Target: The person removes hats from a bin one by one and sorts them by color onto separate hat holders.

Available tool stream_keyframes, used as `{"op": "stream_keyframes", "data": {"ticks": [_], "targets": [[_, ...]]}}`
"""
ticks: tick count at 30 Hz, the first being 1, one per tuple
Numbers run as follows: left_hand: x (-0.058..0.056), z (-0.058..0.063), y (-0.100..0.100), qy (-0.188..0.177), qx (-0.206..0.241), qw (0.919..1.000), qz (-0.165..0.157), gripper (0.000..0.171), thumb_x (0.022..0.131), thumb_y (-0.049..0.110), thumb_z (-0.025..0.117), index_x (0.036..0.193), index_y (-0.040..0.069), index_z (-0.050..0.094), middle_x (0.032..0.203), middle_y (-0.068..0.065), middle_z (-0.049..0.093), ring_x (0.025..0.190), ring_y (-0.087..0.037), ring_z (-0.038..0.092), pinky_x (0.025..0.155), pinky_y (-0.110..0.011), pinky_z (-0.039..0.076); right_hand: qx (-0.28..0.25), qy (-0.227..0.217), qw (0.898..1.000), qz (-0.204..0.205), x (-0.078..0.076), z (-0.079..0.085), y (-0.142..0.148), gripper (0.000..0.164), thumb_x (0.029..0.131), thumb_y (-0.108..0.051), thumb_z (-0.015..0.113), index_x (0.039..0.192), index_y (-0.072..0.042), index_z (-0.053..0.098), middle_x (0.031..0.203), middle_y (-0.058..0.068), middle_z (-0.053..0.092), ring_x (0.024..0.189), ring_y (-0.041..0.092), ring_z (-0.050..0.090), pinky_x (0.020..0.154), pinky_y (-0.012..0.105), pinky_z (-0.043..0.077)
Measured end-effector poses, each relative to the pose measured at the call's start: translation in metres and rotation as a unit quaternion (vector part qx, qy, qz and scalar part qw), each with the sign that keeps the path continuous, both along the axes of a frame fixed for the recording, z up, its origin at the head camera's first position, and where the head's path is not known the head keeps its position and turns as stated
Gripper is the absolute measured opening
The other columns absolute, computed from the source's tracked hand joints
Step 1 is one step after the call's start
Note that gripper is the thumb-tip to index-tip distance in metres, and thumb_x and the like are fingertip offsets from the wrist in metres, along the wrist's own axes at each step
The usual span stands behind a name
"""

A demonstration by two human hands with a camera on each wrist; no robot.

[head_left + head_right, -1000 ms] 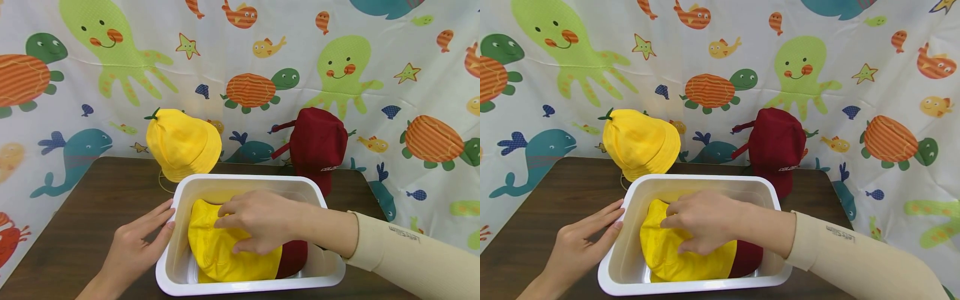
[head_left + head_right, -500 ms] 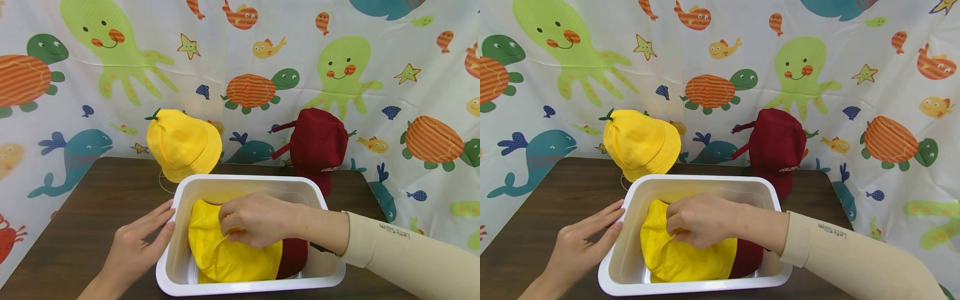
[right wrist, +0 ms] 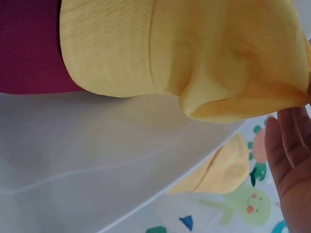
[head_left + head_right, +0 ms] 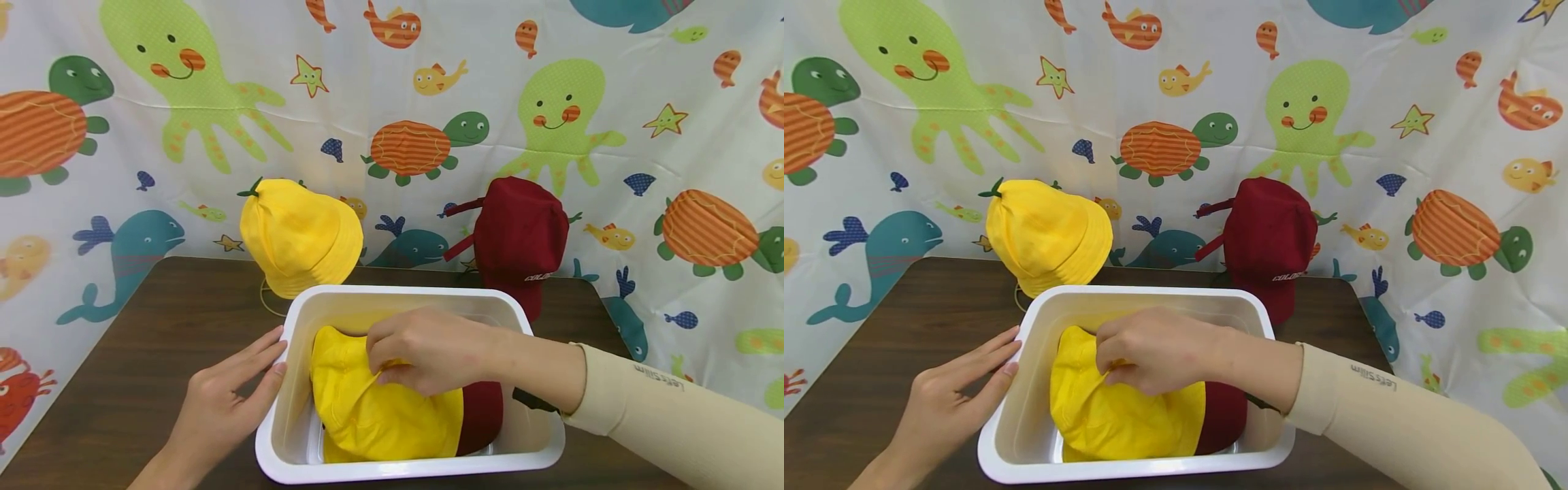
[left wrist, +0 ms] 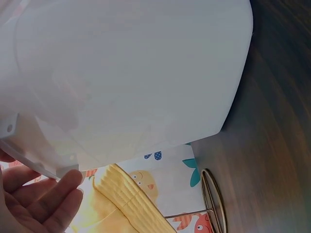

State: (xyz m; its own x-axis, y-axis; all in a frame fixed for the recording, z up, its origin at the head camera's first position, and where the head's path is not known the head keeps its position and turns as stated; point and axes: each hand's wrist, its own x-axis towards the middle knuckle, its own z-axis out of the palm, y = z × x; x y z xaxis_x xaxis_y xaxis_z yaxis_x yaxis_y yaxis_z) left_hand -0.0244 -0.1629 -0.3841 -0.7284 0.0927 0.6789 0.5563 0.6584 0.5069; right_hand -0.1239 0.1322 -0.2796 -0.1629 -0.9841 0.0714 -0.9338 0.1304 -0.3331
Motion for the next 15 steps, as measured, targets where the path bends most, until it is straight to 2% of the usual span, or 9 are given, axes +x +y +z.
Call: {"op": "stream_keyframes", "data": {"ticks": [5, 8, 15], "targets": [[-0.001, 0.0, 0.0, 0.002, 0.002, 1.0, -0.001, 0.042, 0.076, -0.005, 0.082, 0.117, 0.0, 0.078, 0.125, -0.016, 0.074, 0.122, 0.008, 0.059, 0.094, -0.012, 0.047, -0.016, -0.026, 0.999, -0.016, -0.001, 0.003, 0.005, 0.007, 0.097, -0.014, 0.077, 0.103, -0.013, 0.073, 0.104, -0.004, 0.069, 0.095, 0.011, 0.061, 0.092, 0.014, 0.05], [-0.001, 0.0, 0.0, 0.004, 0.004, 1.0, -0.002, 0.043, 0.075, -0.006, 0.082, 0.117, 0.0, 0.078, 0.125, -0.016, 0.074, 0.121, 0.007, 0.06, 0.094, -0.012, 0.047, -0.026, -0.026, 0.999, -0.025, -0.001, 0.005, 0.009, 0.008, 0.095, -0.014, 0.078, 0.101, -0.012, 0.072, 0.103, -0.004, 0.069, 0.095, 0.011, 0.061, 0.092, 0.015, 0.051], [0.0, 0.001, 0.0, -0.026, 0.005, 0.9996, 0.006, 0.04, 0.078, -0.004, 0.083, 0.118, -0.001, 0.078, 0.128, -0.015, 0.072, 0.123, 0.008, 0.058, 0.093, -0.011, 0.047, -0.065, -0.06, 0.994, -0.057, -0.004, 0.016, 0.02, 0.009, 0.094, -0.012, 0.079, 0.1, -0.013, 0.072, 0.099, -0.006, 0.069, 0.094, 0.007, 0.061, 0.088, 0.017, 0.054]]}}
